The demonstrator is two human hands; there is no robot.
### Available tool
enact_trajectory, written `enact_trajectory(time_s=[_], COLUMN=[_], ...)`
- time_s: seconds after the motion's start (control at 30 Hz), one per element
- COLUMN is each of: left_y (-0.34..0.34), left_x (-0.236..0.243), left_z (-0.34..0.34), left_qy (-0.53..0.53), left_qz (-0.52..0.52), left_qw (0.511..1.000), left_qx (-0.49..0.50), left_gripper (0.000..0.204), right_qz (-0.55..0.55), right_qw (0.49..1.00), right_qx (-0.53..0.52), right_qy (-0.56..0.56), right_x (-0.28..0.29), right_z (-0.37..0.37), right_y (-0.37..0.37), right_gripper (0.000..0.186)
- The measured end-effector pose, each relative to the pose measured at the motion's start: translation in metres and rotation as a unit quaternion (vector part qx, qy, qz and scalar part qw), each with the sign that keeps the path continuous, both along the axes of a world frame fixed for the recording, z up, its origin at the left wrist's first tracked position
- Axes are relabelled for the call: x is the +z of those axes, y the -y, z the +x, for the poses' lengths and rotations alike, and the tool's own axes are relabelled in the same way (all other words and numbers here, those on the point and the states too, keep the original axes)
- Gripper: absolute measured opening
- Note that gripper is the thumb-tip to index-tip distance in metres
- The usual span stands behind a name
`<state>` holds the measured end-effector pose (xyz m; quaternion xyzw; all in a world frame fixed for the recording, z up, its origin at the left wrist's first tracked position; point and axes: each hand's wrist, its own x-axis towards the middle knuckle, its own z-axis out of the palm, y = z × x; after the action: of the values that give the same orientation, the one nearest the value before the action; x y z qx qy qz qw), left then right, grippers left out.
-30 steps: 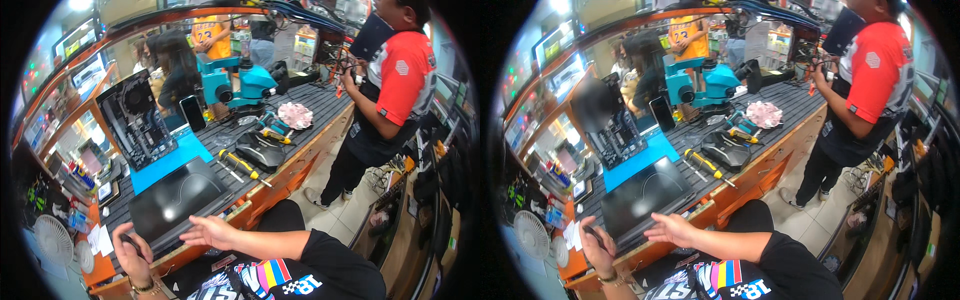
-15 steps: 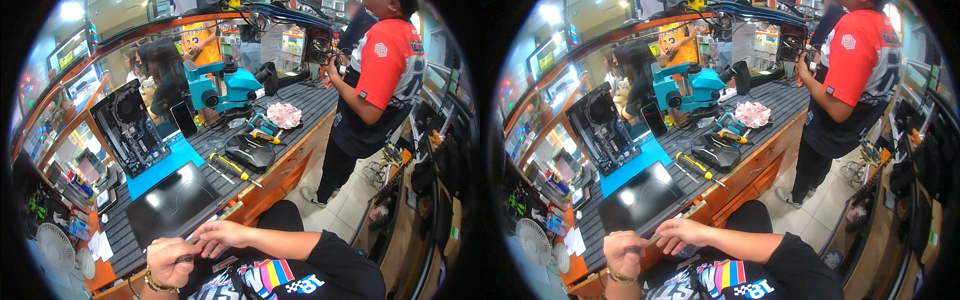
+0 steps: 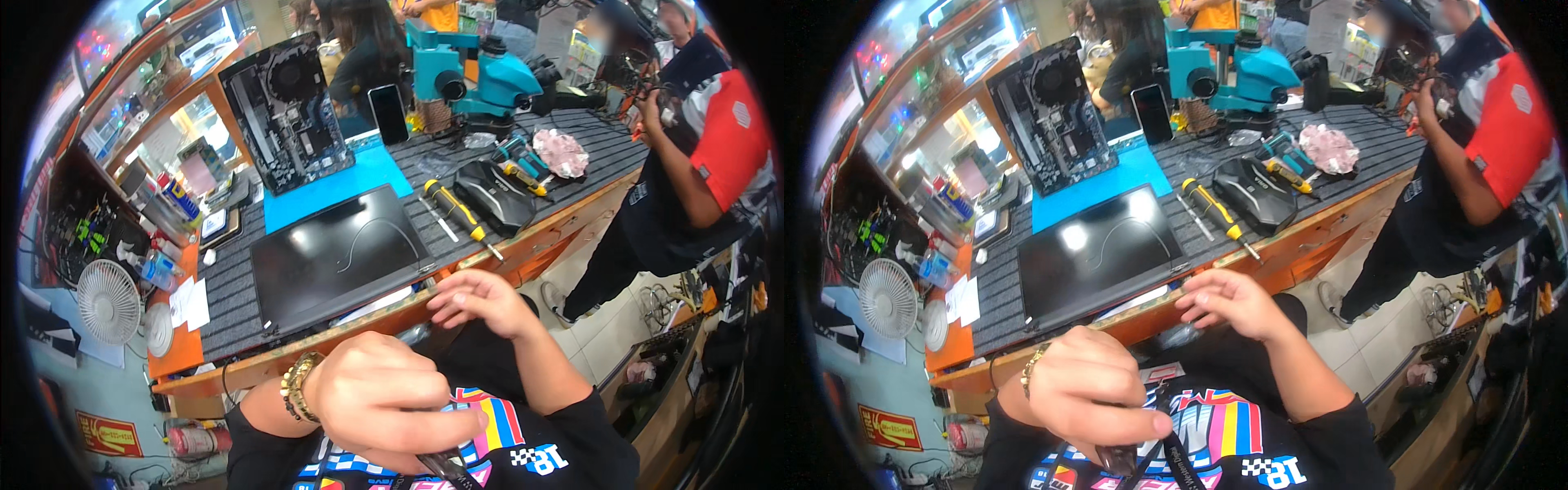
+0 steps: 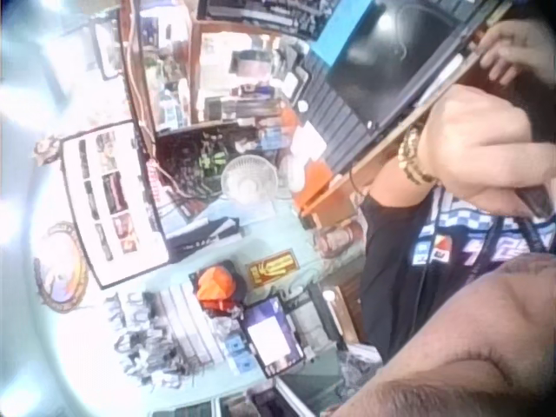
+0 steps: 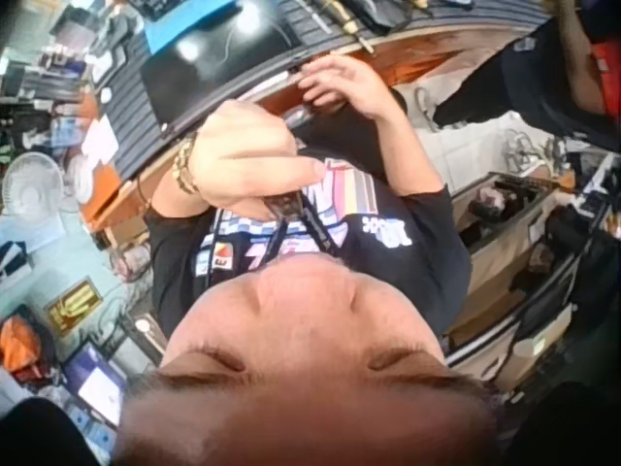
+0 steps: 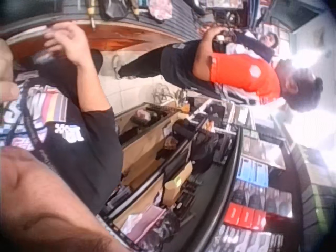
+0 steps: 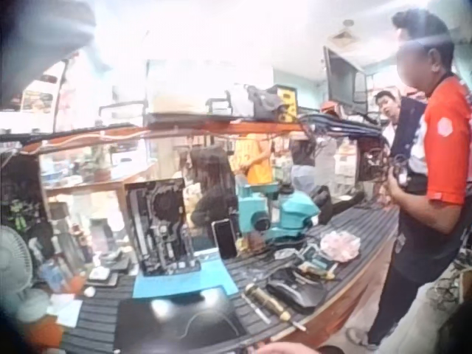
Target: The person separates the screen assembly from a laptop base and uses a screwdriver to remove internal components from the hinge area.
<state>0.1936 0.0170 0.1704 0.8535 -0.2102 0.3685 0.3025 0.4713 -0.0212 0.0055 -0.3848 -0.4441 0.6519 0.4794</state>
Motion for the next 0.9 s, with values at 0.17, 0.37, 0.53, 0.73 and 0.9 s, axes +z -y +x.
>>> enact_trajectory(time_s=[0.17,0.37,0.53,0.73,0.9], left_y=[-0.003,0.02,0.026,0.025,0.022], left_x=[-0.006,-0.021,-0.021,-0.023,-0.027], left_z=[0.017,0.026,0.041,0.047,0.042], left_qy=[-0.016,0.135,0.162,0.169,0.158], left_qz=[0.028,0.01,-0.015,-0.018,-0.022], left_qw=[0.998,0.991,0.987,0.985,0.987], left_qx=[-0.054,0.007,0.0,0.002,0.014], left_gripper=[0.021,0.013,0.014,0.017,0.018], right_qz=[0.096,0.156,0.264,0.124,0.038], right_qw=[0.983,0.871,0.668,0.678,0.648], right_qx=[-0.141,-0.41,-0.414,-0.279,-0.29], right_qy=[0.063,0.22,0.559,0.669,0.703], right_x=[0.009,0.014,0.019,0.013,0.031], right_z=[0.041,0.087,0.127,0.131,0.105], right_y=[-0.004,-0.045,-0.074,-0.096,-0.106], right_gripper=[0.03,0.021,0.049,0.103,0.109])
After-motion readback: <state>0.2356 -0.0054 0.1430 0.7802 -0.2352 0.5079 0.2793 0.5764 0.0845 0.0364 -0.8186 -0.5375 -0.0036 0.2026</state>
